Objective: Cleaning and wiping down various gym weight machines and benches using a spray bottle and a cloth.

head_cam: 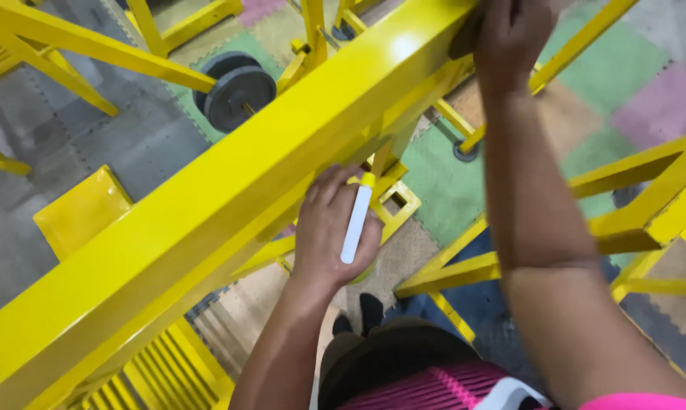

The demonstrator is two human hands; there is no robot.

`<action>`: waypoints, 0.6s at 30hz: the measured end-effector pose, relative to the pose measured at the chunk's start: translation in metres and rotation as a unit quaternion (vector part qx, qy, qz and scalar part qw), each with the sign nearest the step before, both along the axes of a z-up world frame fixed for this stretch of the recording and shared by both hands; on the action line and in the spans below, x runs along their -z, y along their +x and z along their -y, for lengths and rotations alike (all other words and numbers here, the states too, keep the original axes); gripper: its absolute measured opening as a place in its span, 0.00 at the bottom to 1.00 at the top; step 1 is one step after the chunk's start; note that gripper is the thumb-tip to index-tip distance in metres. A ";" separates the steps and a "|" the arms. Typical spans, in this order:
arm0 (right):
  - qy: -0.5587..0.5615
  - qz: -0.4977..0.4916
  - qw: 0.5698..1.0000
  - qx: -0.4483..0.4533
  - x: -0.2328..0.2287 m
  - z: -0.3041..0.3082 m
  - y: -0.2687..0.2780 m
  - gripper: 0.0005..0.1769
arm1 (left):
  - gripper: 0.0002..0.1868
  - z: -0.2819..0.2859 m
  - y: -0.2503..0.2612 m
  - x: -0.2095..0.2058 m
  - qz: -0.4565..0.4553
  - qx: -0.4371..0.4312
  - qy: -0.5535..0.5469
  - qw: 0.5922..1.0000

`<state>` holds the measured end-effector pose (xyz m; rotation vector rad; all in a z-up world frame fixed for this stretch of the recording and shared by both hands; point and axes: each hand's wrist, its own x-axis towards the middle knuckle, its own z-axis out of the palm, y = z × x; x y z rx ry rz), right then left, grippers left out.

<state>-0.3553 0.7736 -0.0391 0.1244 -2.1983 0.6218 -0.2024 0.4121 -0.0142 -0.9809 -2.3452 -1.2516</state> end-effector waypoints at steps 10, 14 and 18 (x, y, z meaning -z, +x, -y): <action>-0.225 -0.117 0.967 -0.031 0.083 0.154 0.064 0.14 | 0.20 0.068 0.032 -0.003 0.041 -0.021 -0.048 0.998; 0.050 -0.014 0.993 -0.102 0.026 0.267 0.113 0.24 | 0.19 0.104 0.042 -0.004 0.014 -0.022 -0.062 0.998; 0.034 0.028 0.986 -0.160 0.045 0.314 0.138 0.17 | 0.17 0.137 0.053 -0.013 -0.007 -0.028 -0.057 0.998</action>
